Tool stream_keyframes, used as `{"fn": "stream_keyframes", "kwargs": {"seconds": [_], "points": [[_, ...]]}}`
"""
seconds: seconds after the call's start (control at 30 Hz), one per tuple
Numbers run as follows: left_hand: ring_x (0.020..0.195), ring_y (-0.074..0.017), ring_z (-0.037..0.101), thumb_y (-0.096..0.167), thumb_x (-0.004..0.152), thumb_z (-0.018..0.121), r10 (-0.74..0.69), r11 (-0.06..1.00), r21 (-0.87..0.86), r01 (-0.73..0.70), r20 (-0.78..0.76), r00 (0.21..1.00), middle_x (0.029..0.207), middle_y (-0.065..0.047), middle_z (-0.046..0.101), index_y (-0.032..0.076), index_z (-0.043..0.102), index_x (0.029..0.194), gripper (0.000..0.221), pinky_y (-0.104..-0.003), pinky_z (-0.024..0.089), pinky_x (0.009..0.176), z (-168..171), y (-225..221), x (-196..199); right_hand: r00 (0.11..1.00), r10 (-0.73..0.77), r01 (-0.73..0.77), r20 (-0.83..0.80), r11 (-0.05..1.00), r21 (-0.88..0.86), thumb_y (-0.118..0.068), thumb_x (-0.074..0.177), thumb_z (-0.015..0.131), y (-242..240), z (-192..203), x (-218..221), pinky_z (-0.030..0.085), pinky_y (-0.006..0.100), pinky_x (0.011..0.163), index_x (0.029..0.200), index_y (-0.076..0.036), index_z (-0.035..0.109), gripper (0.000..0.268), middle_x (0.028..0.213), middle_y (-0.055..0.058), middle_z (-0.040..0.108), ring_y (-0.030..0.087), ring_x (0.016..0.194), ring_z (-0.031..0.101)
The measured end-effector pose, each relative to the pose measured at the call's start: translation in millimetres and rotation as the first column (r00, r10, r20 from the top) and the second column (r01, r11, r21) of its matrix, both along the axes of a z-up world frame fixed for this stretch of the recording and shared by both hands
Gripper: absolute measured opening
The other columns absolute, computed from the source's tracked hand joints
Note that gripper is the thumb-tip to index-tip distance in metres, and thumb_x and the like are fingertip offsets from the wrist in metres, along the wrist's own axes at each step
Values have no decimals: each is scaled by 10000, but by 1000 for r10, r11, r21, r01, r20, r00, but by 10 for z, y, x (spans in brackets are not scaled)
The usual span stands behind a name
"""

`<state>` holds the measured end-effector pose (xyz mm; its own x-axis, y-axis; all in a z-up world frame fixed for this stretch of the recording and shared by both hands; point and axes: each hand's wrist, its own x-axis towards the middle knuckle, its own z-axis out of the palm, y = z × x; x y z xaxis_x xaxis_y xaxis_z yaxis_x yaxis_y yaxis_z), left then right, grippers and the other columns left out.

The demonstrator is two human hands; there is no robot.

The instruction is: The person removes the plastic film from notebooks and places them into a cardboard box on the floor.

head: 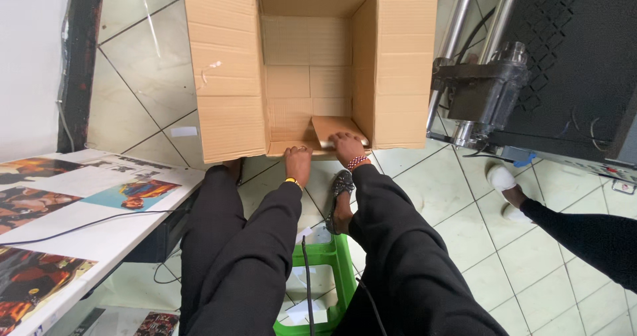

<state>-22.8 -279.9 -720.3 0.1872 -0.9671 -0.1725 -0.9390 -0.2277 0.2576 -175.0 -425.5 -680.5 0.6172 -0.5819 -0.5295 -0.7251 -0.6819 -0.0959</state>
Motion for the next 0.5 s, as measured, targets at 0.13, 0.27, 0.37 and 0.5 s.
{"fn": "stream_keyframes", "kwargs": {"seconds": [0.13,0.27,0.37,0.5], "points": [[966,-207,657,173,1023,484,9,998,59,-8,-13,1000,934,53,681,268,662,1073,208,-439,411,900,224,-28,42,998,-33,36,-49,998,51,-269,1062,466,-14,116,29,479,564,1045,1381,-355,593,354,1393,-26,615,259,1333,576],[971,-228,656,156,1029,487,9,995,98,-2,-71,997,959,23,686,256,656,1080,202,-441,416,881,169,-25,42,1000,4,-6,27,996,83,-295,1071,507,-105,420,134,430,594,1109,1409,-350,565,348,1471,10,567,284,1406,521],[959,-213,646,174,1009,496,1,997,76,3,-61,998,949,40,678,279,646,1036,184,-432,412,867,82,-8,53,998,-3,-2,57,997,82,-242,1095,414,-150,204,102,382,584,1152,1380,-375,560,347,1406,-35,607,237,1377,550],[977,-219,636,167,1023,486,17,997,77,-10,-95,995,979,38,671,274,637,1067,190,-434,402,877,100,11,37,982,14,-4,190,999,-54,-179,1008,384,-170,-162,-2,454,478,1064,1228,-321,664,384,945,1,728,231,980,732]]}}
